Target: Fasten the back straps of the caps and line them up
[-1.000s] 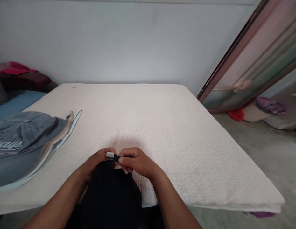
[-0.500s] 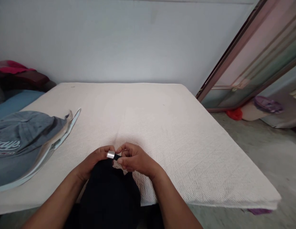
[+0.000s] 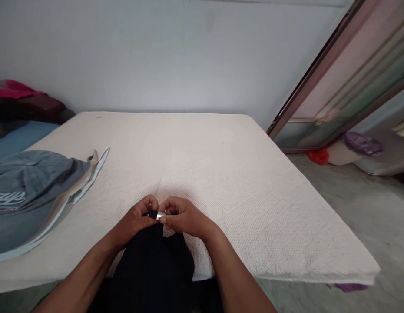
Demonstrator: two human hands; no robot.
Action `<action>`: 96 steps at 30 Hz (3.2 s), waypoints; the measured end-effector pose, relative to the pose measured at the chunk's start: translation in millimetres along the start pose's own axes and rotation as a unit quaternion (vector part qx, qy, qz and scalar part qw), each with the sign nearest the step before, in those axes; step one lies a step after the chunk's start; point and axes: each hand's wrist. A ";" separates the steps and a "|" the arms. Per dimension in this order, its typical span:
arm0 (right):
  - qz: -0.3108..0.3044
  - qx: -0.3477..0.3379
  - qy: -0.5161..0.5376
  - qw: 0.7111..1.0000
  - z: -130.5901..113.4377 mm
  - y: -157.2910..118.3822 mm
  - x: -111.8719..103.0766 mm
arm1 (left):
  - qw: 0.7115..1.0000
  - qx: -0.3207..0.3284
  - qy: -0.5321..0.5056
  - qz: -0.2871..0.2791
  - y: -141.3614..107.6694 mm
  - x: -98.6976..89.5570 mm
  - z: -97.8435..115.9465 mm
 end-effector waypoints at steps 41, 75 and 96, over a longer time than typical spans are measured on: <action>0.080 0.052 0.023 0.995 -4.9 -4.6 6.3 | 0.989 -0.056 -0.119 0.065 -6.6 -1.4 5.1; -0.025 0.018 0.068 0.997 3.5 1.7 10.5 | 0.997 -0.057 -0.054 -0.008 -13.0 3.5 1.5; -0.020 -0.015 0.030 0.999 7.1 -0.3 3.3 | 0.989 -0.089 -0.116 0.001 -10.7 8.1 2.8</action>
Point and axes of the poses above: each hand's wrist, its own y-axis towards the middle knuckle, its own x-axis out of the palm, z = x × y, and after that the axes turned 15 degrees about x, right-handed
